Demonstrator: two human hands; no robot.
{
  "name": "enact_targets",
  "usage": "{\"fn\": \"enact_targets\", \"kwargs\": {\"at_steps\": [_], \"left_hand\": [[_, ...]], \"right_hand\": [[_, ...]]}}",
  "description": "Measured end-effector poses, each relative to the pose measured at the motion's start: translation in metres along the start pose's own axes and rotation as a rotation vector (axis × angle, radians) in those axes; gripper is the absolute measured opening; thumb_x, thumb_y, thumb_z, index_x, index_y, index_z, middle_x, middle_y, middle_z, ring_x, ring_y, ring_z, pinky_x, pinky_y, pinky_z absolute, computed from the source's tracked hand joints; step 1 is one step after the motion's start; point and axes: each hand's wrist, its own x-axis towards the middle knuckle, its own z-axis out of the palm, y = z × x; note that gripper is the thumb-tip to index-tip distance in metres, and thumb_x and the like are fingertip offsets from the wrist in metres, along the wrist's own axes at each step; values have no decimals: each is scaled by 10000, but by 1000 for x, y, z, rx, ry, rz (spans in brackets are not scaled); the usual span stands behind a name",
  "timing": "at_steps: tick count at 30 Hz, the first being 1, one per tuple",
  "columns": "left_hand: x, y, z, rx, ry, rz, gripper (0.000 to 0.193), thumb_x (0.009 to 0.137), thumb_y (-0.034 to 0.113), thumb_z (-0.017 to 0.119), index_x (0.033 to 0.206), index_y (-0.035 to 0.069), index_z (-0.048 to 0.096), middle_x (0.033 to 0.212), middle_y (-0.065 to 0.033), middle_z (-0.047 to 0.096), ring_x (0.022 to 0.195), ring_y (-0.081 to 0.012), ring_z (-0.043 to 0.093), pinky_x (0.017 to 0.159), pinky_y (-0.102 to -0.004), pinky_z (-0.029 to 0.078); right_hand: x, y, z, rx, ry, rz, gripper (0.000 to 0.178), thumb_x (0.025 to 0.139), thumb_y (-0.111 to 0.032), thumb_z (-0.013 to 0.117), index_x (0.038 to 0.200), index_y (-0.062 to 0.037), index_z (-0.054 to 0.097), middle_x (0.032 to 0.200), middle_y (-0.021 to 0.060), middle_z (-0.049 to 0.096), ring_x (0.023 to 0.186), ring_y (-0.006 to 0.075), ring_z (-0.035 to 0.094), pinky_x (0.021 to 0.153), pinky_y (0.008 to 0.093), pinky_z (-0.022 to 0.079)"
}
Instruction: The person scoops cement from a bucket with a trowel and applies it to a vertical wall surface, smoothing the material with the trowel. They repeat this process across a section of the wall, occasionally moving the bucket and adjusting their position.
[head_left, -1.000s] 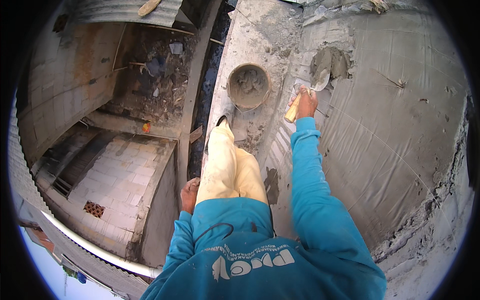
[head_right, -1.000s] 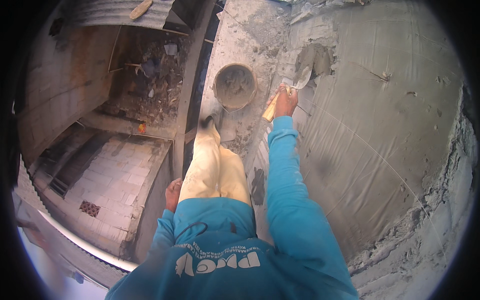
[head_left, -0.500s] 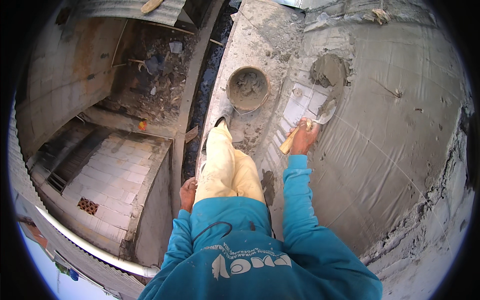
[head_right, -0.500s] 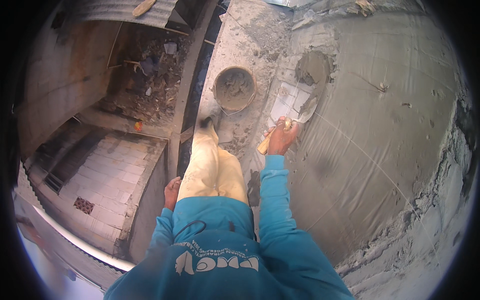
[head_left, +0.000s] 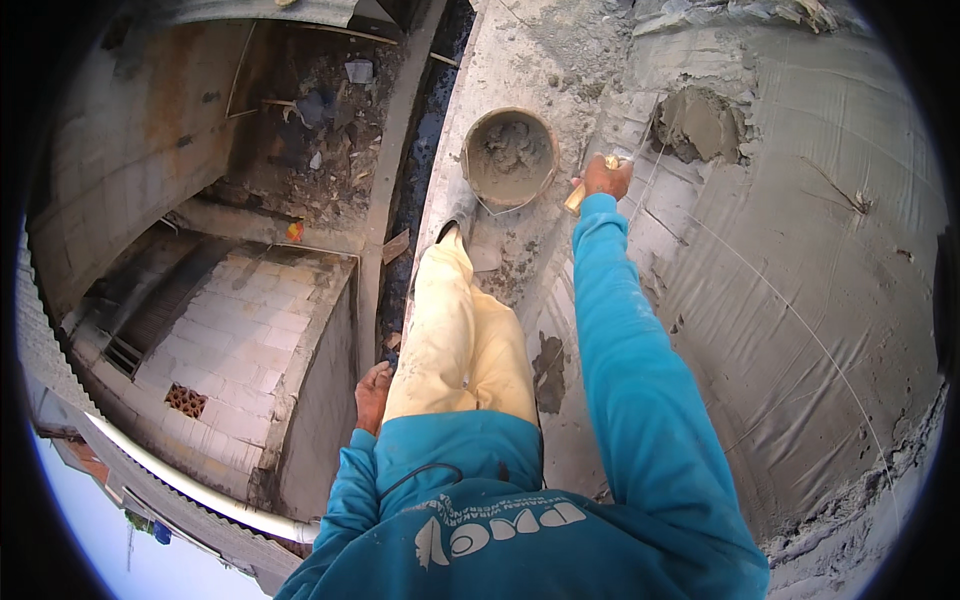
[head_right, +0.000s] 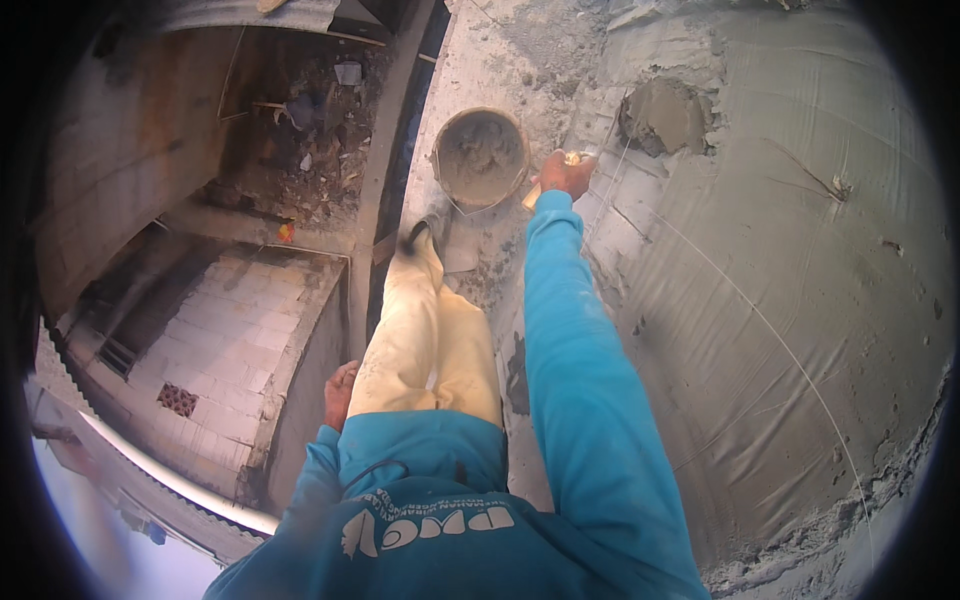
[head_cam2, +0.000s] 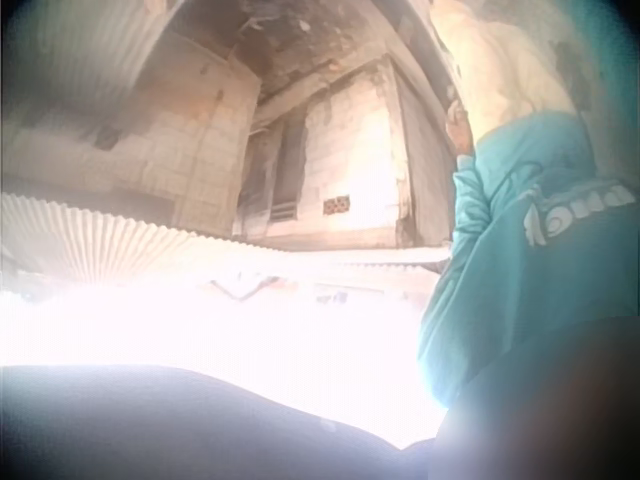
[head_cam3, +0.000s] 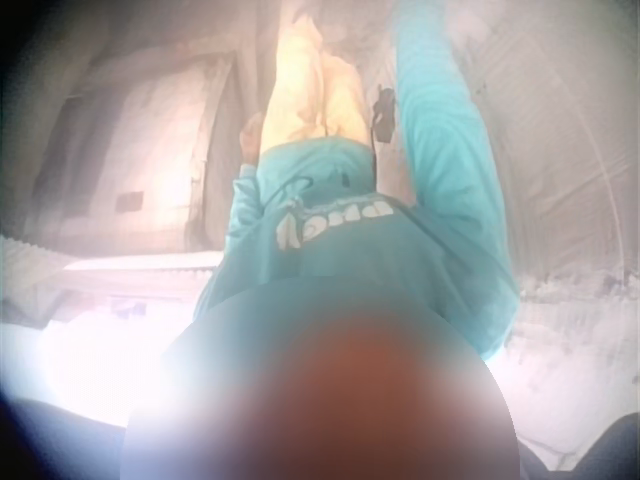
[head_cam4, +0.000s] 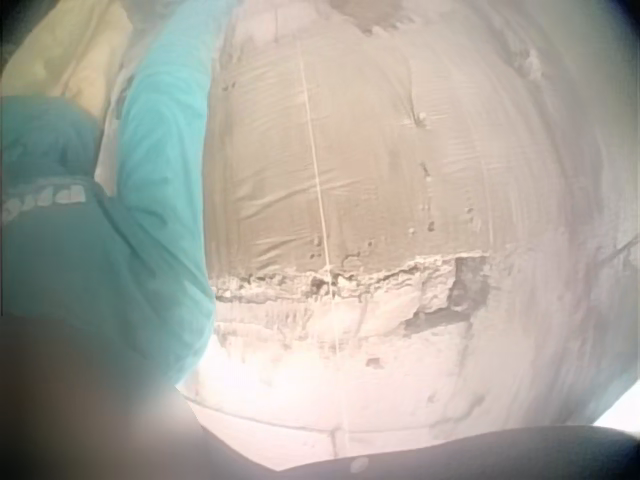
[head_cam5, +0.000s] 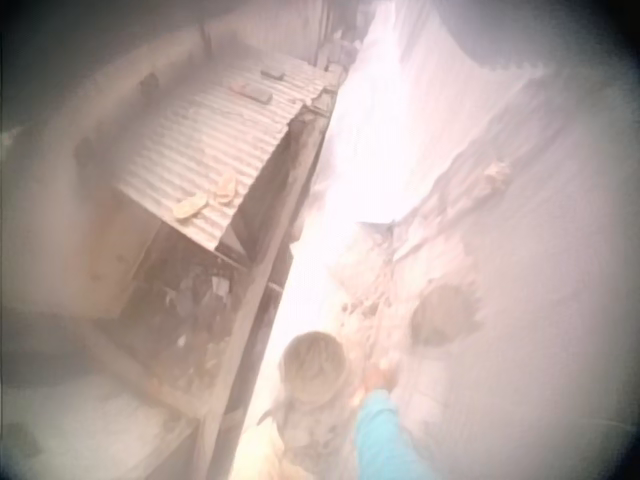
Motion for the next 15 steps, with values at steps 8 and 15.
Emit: {"fn": "enact_targets", "kwargs": {"at_steps": [8, 15], "left_hand": [[16, 24, 15, 75, 26, 10, 309, 979, 155, 549, 1220, -29, 610, 1095, -110, 674, 941, -157, 633, 868, -285, 502], [58, 114, 70, 22, 67, 338, 328, 985, 177, 539, 1246, -13, 596, 1161, -130, 654, 1036, -171, 622, 918, -311, 485]], "right_hand": [[-11, 45, -14, 158, -310, 32, 282, 860, -212, 570, 1003, 30, 577, 867, 140, 629, 595, 188, 624, 502, 346, 525], [30, 29, -2, -70, -302, -51, 266, 889, -226, 551, 934, 33, 597, 741, 106, 612, 560, 196, 601, 459, 337, 511]]}}
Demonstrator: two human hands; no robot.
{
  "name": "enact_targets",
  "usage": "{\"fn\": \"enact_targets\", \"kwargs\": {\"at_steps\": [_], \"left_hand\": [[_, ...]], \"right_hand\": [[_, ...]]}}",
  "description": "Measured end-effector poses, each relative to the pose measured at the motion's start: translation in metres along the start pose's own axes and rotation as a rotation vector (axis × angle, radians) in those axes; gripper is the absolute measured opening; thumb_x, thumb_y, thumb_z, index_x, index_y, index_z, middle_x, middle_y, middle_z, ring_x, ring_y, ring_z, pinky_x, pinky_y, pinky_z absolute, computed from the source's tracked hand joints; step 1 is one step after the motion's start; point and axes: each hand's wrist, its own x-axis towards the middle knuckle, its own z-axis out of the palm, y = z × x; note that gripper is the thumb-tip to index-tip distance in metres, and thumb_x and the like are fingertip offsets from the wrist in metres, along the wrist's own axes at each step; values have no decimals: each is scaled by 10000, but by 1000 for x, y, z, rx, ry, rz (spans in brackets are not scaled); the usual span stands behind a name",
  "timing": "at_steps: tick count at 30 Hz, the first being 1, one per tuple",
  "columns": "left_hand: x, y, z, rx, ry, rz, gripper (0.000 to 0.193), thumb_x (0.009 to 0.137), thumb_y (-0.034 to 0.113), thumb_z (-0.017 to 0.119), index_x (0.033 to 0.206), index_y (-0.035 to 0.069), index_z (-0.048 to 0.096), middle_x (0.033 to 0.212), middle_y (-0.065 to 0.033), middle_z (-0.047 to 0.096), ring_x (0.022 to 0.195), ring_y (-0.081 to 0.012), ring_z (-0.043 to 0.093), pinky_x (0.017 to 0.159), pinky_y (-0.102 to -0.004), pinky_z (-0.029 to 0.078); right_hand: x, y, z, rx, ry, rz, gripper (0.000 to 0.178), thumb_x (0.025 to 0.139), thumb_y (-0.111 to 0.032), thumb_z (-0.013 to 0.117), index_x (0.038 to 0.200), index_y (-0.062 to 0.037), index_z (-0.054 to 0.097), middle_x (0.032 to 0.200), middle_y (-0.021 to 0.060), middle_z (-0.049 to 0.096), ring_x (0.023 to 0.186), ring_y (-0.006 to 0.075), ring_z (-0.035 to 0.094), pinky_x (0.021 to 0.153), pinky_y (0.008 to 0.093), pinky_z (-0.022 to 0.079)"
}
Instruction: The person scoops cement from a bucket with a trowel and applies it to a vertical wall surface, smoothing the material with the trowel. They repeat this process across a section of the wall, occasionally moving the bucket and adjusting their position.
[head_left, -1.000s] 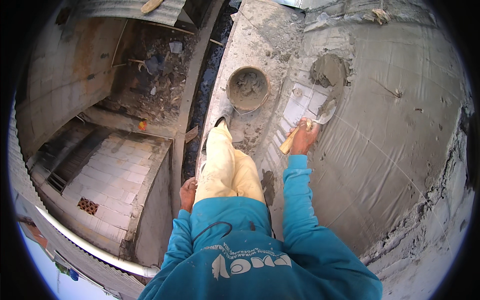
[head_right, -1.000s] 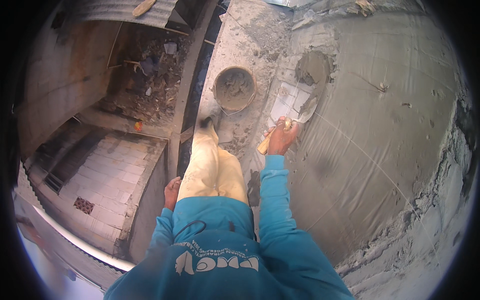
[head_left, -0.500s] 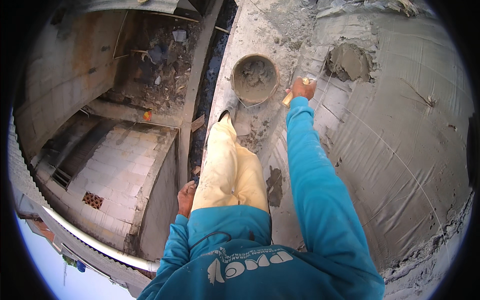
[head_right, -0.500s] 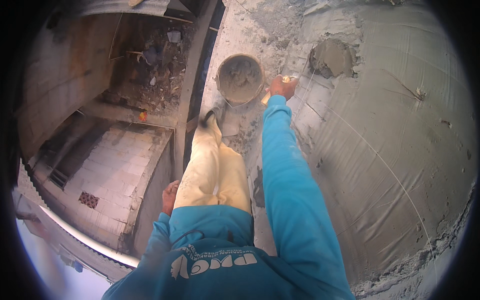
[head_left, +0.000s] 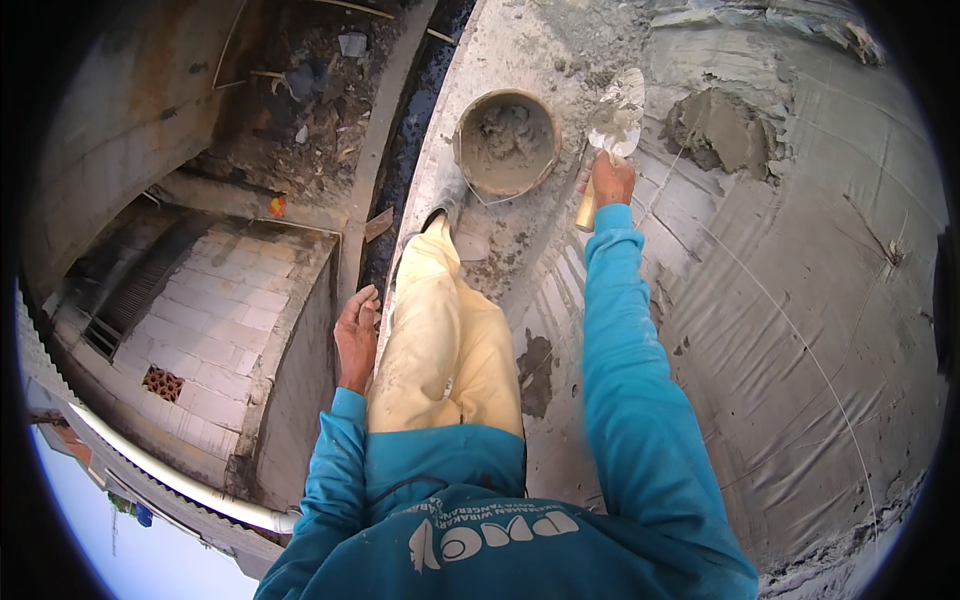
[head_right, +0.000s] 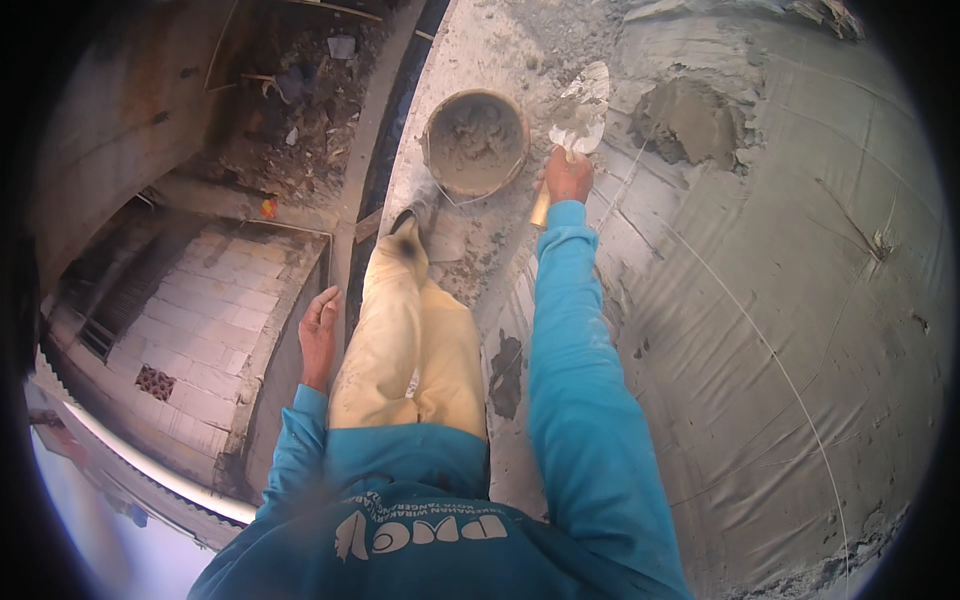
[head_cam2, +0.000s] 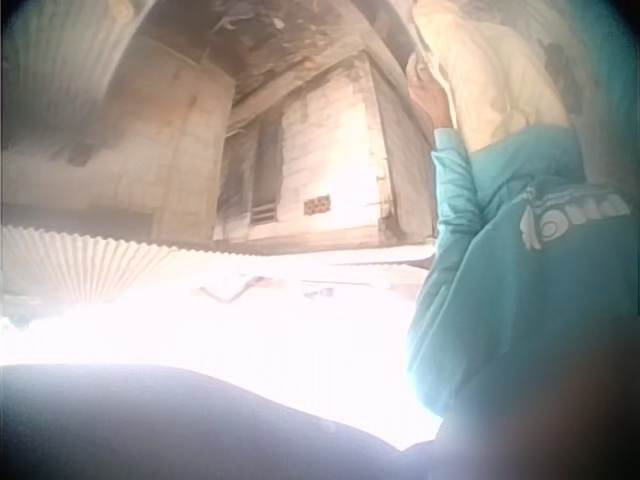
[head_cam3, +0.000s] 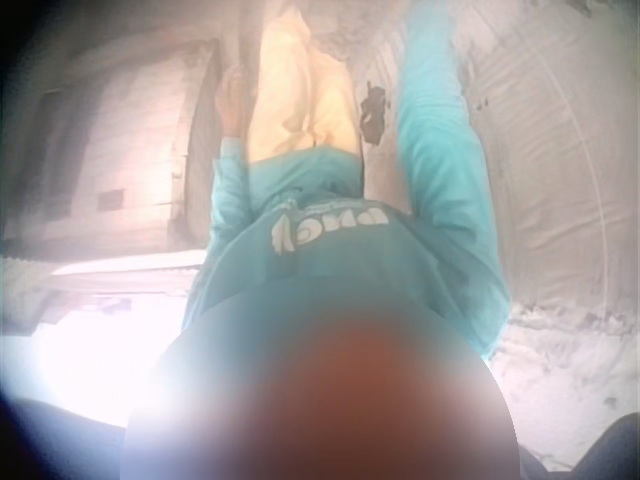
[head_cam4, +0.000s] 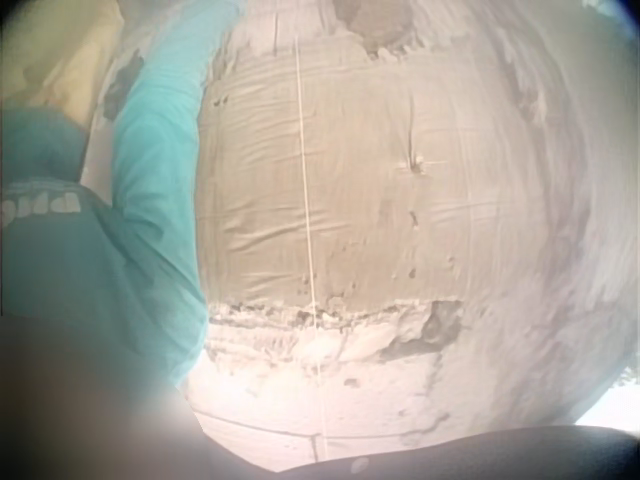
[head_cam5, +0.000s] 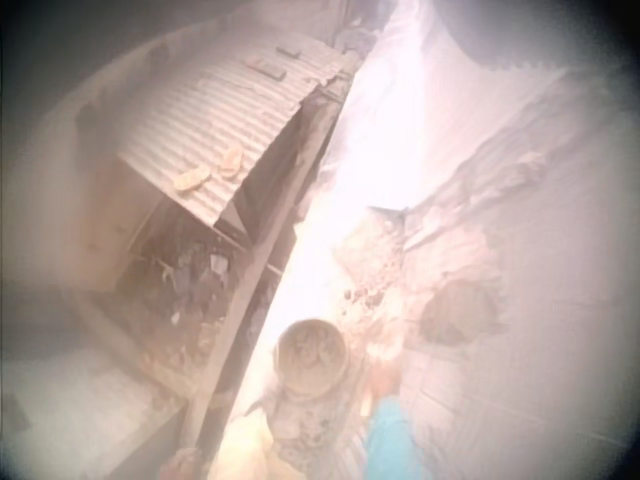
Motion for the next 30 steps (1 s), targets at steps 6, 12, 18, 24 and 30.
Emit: {"fn": "enact_targets", "kwargs": {"at_steps": [6, 12, 18, 24, 30], "left_hand": [[9, 70, 90, 74, -142, 196, 285, 974, 137, 521, 1195, -13, 621, 1157, -151, 661, 1080, -231, 624, 957, -324, 461], [-10, 72, 127, 122, -286, 237, 276, 941, 88, 517, 1182, 11, 628, 1101, -204, 653, 1043, -321, 626, 938, -369, 467], [-4, 55, 124, 159, -240, 269, 281, 924, 67, 521, 1178, 24, 634, 1092, -211, 655, 1009, -340, 633, 918, -376, 480], [-5, 49, 127, 262, -248, 378, 265, 916, 59, 522, 1151, 16, 636, 1089, -208, 656, 1013, -357, 631, 910, -391, 489], [-5, 49, 129, 294, -256, 380, 263, 925, 89, 509, 1146, 20, 635, 1095, -203, 654, 1021, -363, 626, 912, -406, 487]], "right_hand": [[31, -9, -20, -70, 167, -80, 309, 871, -241, 522, 853, 63, 574, 621, 149, 609, 507, 252, 622, 464, 382, 515], [-1, -6, -37, -97, 163, -160, 321, 864, -230, 523, 897, 86, 570, 662, 167, 606, 511, 240, 631, 410, 355, 511], [-24, 8, -36, -417, 315, -349, 343, 871, -293, 582, 934, 44, 581, 810, 234, 651, 738, 407, 649, 667, 500, 514], [-65, 3, -25, -719, 353, -514, 319, 857, -269, 639, 1010, -7, 542, 859, 243, 654, 823, 456, 623, 731, 539, 475], [-189, -83, -45, -413, -361, -631, 322, 872, -232, 660, 1068, 4, 564, 807, 191, 631, 644, 361, 623, 607, 431, 492]]}}
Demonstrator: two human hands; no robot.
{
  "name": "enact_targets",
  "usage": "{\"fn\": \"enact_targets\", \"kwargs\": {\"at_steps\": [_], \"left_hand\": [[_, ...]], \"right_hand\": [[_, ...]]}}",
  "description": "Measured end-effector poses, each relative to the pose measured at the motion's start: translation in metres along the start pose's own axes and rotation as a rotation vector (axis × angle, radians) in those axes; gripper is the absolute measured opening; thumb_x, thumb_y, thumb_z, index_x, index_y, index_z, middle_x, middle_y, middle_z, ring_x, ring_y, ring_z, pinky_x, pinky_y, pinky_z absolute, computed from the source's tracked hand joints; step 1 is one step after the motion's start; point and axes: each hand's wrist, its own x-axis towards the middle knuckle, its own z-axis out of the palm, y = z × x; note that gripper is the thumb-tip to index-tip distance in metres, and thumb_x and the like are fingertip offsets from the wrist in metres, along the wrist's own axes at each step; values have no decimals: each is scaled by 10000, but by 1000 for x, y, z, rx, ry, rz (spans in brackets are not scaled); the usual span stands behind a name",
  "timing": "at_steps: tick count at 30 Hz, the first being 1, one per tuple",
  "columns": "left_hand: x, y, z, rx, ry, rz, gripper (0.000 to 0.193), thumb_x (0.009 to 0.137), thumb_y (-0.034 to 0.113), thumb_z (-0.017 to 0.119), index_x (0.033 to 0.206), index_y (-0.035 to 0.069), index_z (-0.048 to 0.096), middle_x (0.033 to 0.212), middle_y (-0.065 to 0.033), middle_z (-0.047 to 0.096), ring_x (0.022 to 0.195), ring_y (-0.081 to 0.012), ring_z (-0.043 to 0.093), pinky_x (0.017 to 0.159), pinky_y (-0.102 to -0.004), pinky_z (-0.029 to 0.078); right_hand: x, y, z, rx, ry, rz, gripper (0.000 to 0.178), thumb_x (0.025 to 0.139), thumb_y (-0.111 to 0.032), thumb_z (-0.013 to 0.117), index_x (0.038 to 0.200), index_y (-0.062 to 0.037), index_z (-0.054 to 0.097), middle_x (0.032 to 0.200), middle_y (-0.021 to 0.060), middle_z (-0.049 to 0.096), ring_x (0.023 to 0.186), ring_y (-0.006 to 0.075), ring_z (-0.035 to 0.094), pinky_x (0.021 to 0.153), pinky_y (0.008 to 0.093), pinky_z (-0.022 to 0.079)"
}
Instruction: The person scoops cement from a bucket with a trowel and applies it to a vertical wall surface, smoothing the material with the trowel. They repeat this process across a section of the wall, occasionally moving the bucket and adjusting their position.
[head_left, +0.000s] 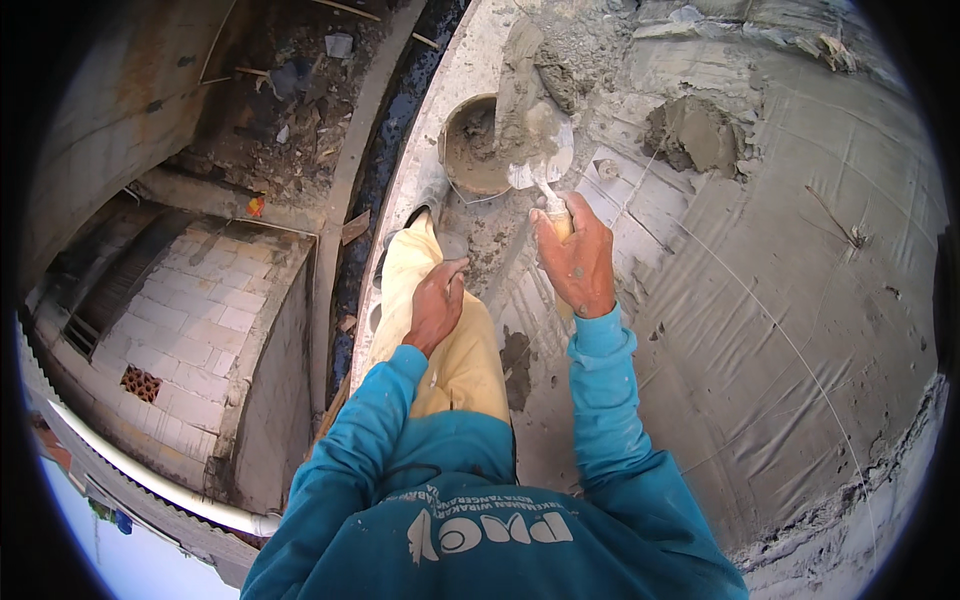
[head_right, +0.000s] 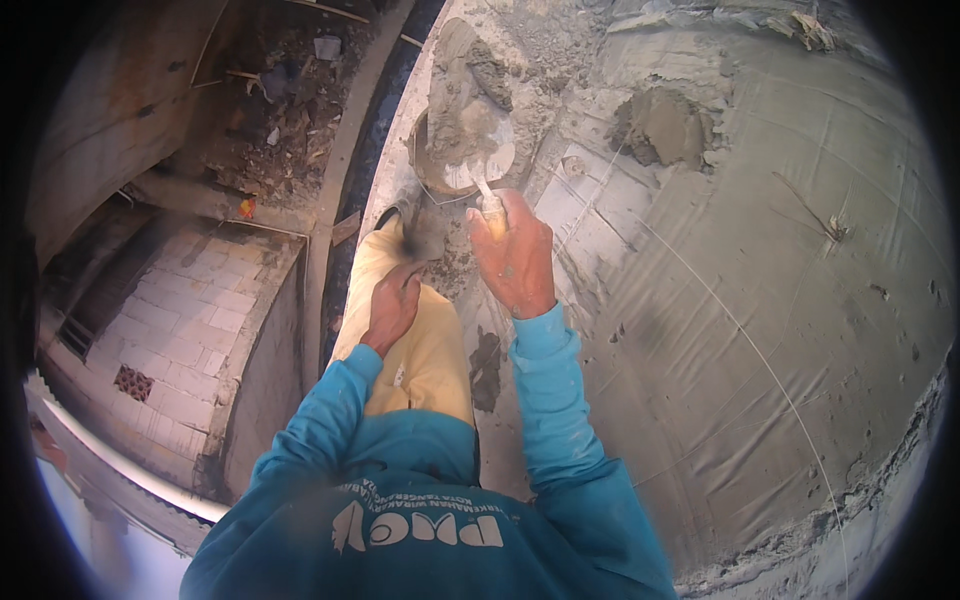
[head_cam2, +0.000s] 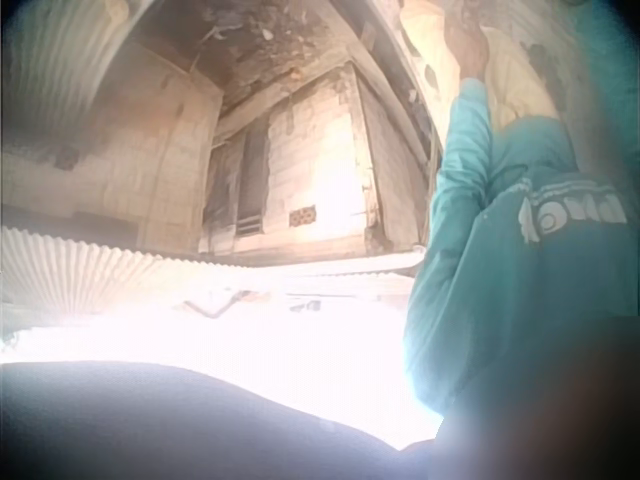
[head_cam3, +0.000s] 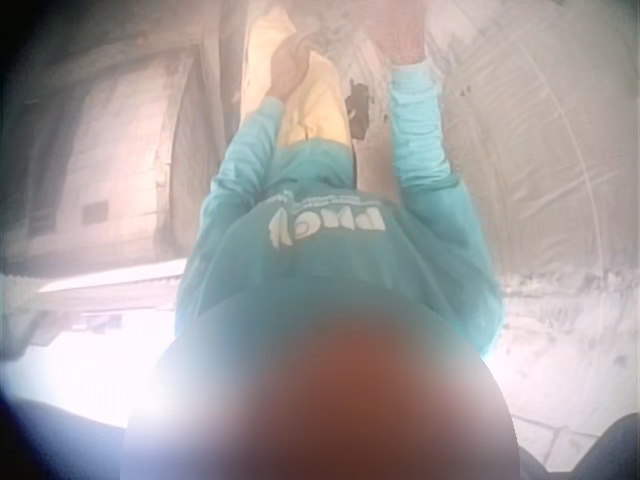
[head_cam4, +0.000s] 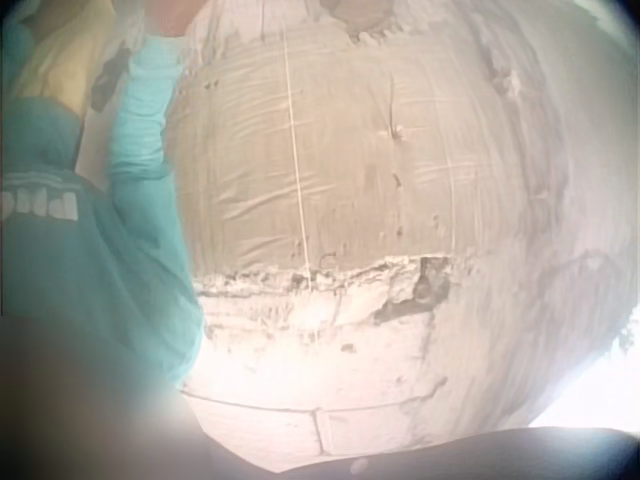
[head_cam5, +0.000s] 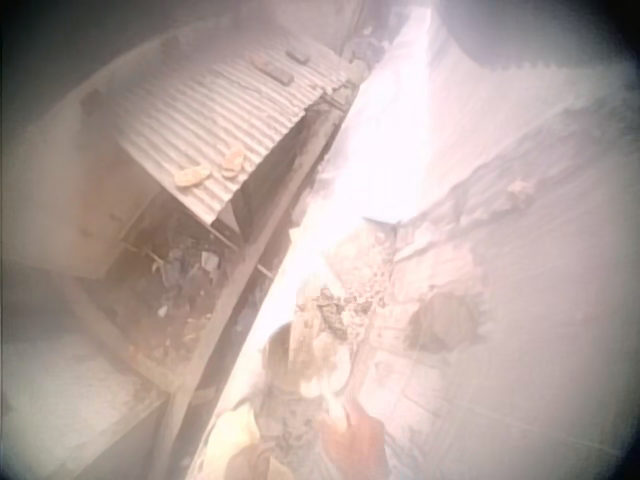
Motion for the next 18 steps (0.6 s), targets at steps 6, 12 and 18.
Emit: {"fn": "enact_targets", "kwargs": {"at_steps": [6, 12, 18], "left_hand": [[-4, 3, 2, -16, 44, 20, 273, 928, 113, 501, 1151, 34, 640, 1121, -206, 646, 1050, -371, 613, 937, -412, 475], [-7, -2, 4, 123, -93, -80, 290, 931, 136, 483, 1156, 43, 641, 1123, -199, 647, 1058, -371, 607, 943, -414, 474], [-3, -6, 10, 63, -7, 31, 288, 931, 131, 491, 1168, 45, 629, 1102, -196, 649, 1032, -368, 613, 919, -415, 484]], "right_hand": [[-4, 5, -51, 788, -233, 666, 294, 959, -229, 565, 1137, 0, 518, 730, 69, 553, 530, 102, 527, 469, 281, 455], [-48, 47, -11, 289, 254, 437, 294, 967, -246, 522, 1109, 10, 497, 655, 67, 545, 458, 144, 530, 410, 294, 426], [-65, 98, 40, 30, 172, 424, 374, 907, -270, 583, 1126, 25, 508, 814, 214, 605, 592, 294, 633, 608, 420, 496]]}}
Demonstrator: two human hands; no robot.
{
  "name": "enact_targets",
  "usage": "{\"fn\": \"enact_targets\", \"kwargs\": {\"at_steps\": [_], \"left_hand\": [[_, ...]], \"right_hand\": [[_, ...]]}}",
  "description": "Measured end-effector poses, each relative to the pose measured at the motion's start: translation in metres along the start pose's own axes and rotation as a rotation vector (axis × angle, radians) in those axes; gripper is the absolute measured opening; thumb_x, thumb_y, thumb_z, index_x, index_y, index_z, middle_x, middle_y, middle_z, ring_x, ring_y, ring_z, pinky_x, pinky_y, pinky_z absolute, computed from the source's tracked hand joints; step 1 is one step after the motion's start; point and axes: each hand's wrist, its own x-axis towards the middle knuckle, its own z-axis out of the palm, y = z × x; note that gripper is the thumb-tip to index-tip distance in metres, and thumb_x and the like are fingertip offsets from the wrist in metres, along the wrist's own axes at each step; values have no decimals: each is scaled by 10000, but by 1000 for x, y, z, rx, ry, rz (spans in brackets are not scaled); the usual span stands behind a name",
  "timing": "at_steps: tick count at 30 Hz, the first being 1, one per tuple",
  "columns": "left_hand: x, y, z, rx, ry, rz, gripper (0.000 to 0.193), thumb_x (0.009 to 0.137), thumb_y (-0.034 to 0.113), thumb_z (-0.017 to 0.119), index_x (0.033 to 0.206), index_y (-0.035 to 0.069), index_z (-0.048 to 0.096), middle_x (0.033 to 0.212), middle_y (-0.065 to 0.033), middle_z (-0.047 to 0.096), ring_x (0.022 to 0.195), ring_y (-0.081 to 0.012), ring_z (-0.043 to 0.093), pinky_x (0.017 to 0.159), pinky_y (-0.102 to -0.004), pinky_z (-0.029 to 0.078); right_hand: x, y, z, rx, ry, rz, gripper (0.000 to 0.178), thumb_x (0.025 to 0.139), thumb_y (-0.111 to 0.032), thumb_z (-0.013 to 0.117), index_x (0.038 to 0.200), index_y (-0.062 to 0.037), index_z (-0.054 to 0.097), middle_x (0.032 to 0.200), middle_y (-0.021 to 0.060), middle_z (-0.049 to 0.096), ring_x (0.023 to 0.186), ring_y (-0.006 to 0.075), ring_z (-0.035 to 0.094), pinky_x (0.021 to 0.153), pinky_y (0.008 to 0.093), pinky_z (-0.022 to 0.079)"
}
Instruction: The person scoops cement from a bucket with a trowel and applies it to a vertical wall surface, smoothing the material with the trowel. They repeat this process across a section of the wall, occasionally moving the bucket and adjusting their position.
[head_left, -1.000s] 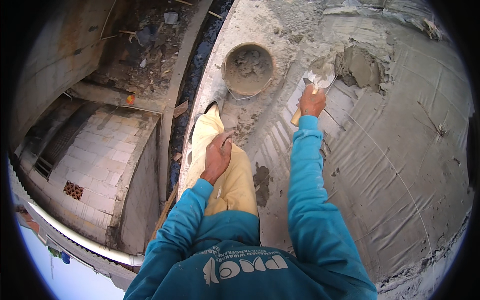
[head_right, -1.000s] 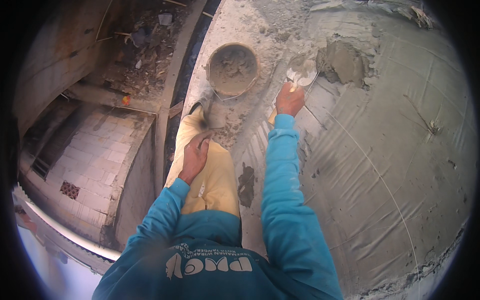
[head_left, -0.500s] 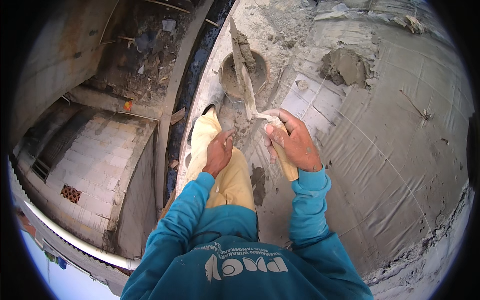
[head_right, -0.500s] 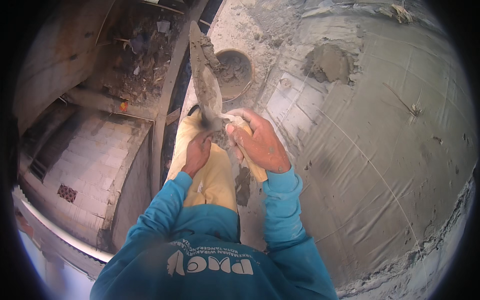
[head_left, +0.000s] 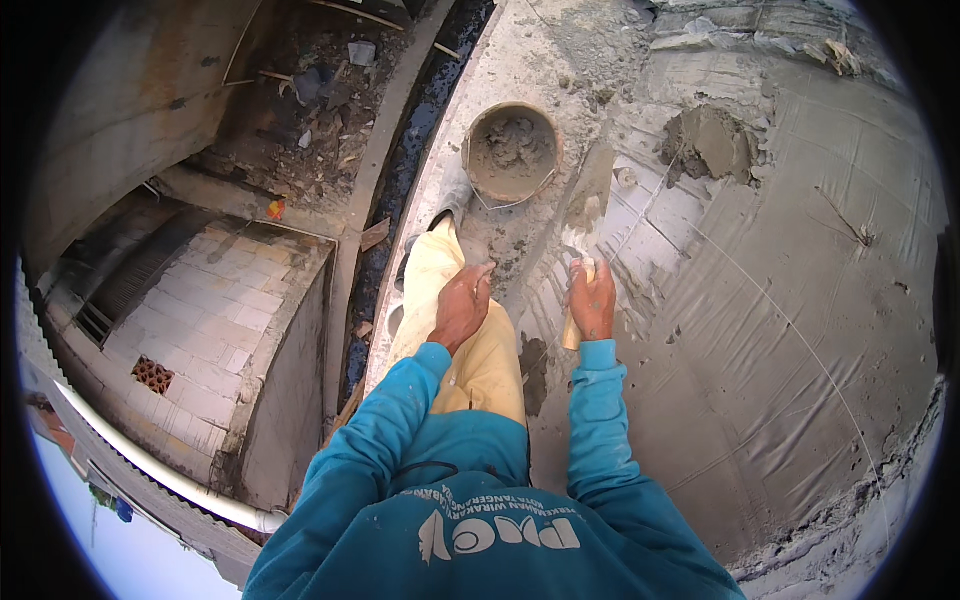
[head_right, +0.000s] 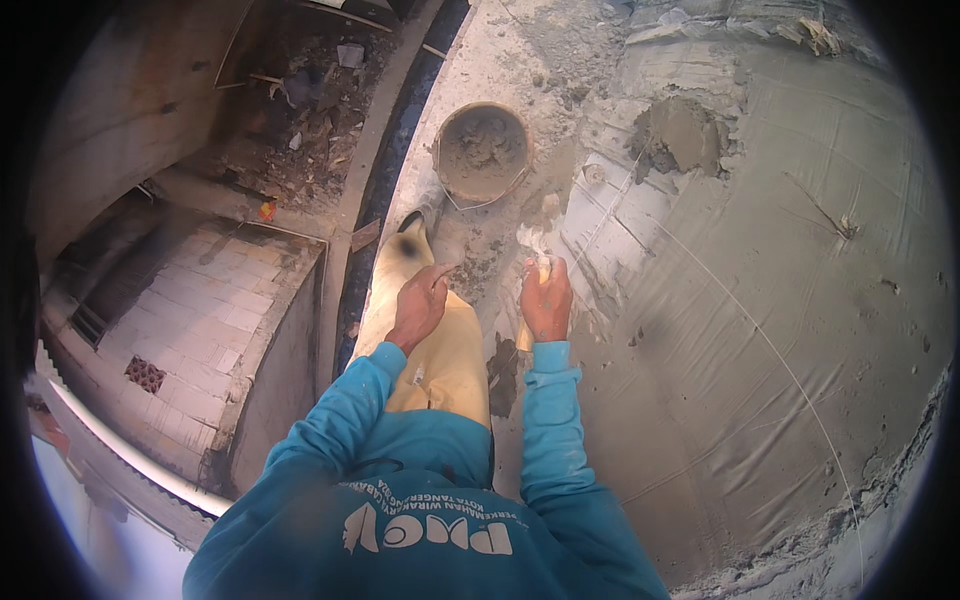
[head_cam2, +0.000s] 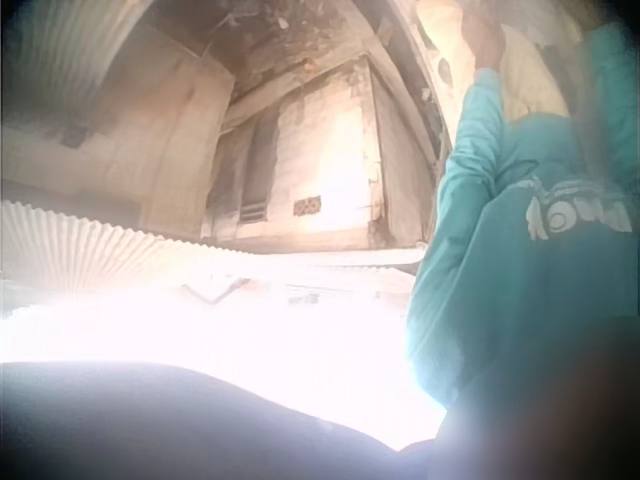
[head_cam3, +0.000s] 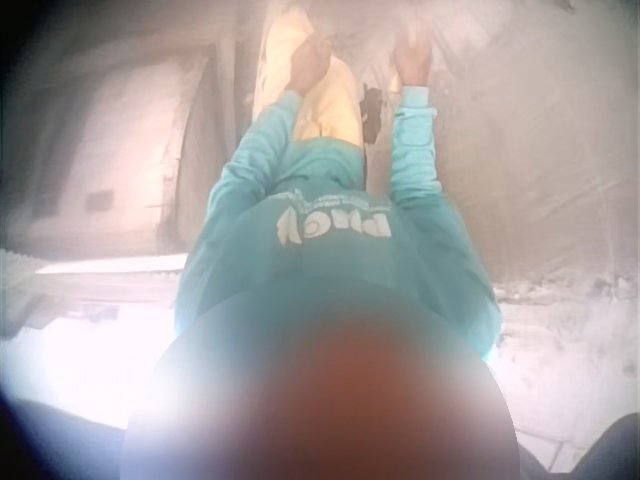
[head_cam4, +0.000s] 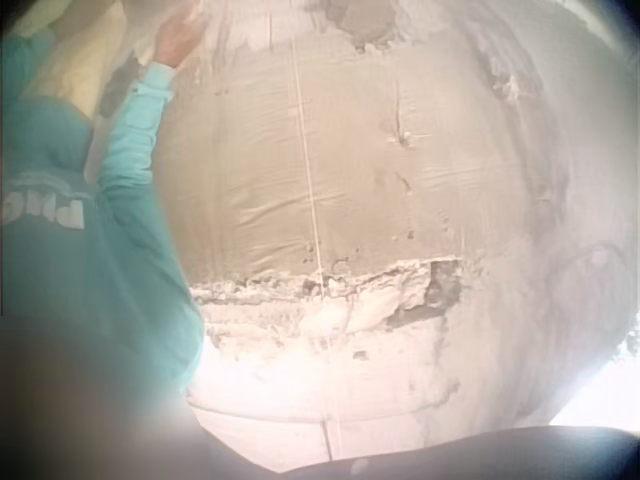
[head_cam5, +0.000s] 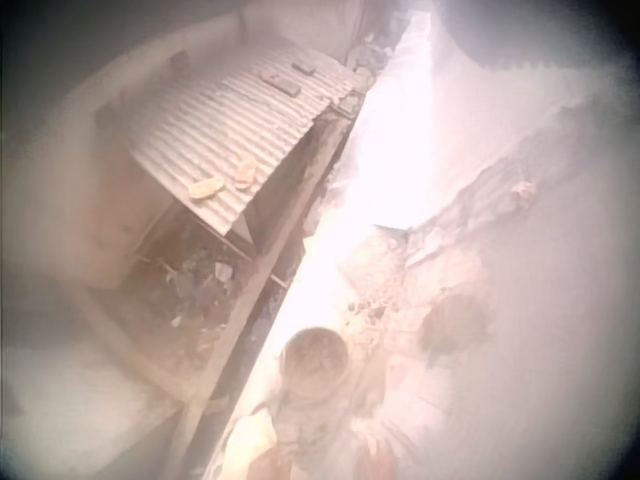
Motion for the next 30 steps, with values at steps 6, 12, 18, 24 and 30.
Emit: {"fn": "enact_targets", "kwargs": {"at_steps": [6, 12, 18, 24, 30], "left_hand": [[-1, 2, 4, -40, 27, -38, 260, 913, 86, 516, 1131, 43, 650, 1073, -188, 659, 982, -359, 635, 874, -403, 502], [3, 5, 5, -37, -31, -69, 262, 893, 65, 548, 1133, 49, 653, 1069, -181, 667, 991, -343, 641, 884, -389, 503], [11, 7, 9, 40, -7, 14, 260, 891, 84, 559, 1130, 68, 659, 1074, -181, 669, 986, -346, 643, 883, -390, 509], [29, 22, 7, 32, -35, -43, 250, 897, 108, 554, 1119, 61, 659, 1077, -176, 672, 992, -346, 642, 880, -392, 509], [49, 33, 4, 36, -46, -33, 259, 904, 130, 538, 1124, 63, 657, 1082, -175, 671, 1004, -342, 637, 886, -396, 504]], "right_hand": [[17, 33, 40, 250, -297, 285, 398, 846, -168, 570, 1185, 29, 499, 934, 233, 624, 657, 262, 669, 519, 362, 533], [88, 52, 92, -269, -203, 37, 553, 823, -311, 603, 1249, 15, 469, 1009, 265, 653, 909, 420, 656, 780, 493, 519], [120, 42, 95, -129, -243, 187, 526, 829, -243, 587, 1284, -21, 440, 967, 241, 655, 793, 366, 676, 672, 456, 535], [106, 7, 71, 409, -158, 257, 424, 812, -123, 611, 1201, -45, 462, 840, 119, 602, 567, 212, 602, 492, 339, 526], [123, -21, 50, 14, 309, 42, 443, 820, -130, 652, 1196, -27, 440, 1117, 277, 599, 939, 455, 626, 864, 474, 486]]}}
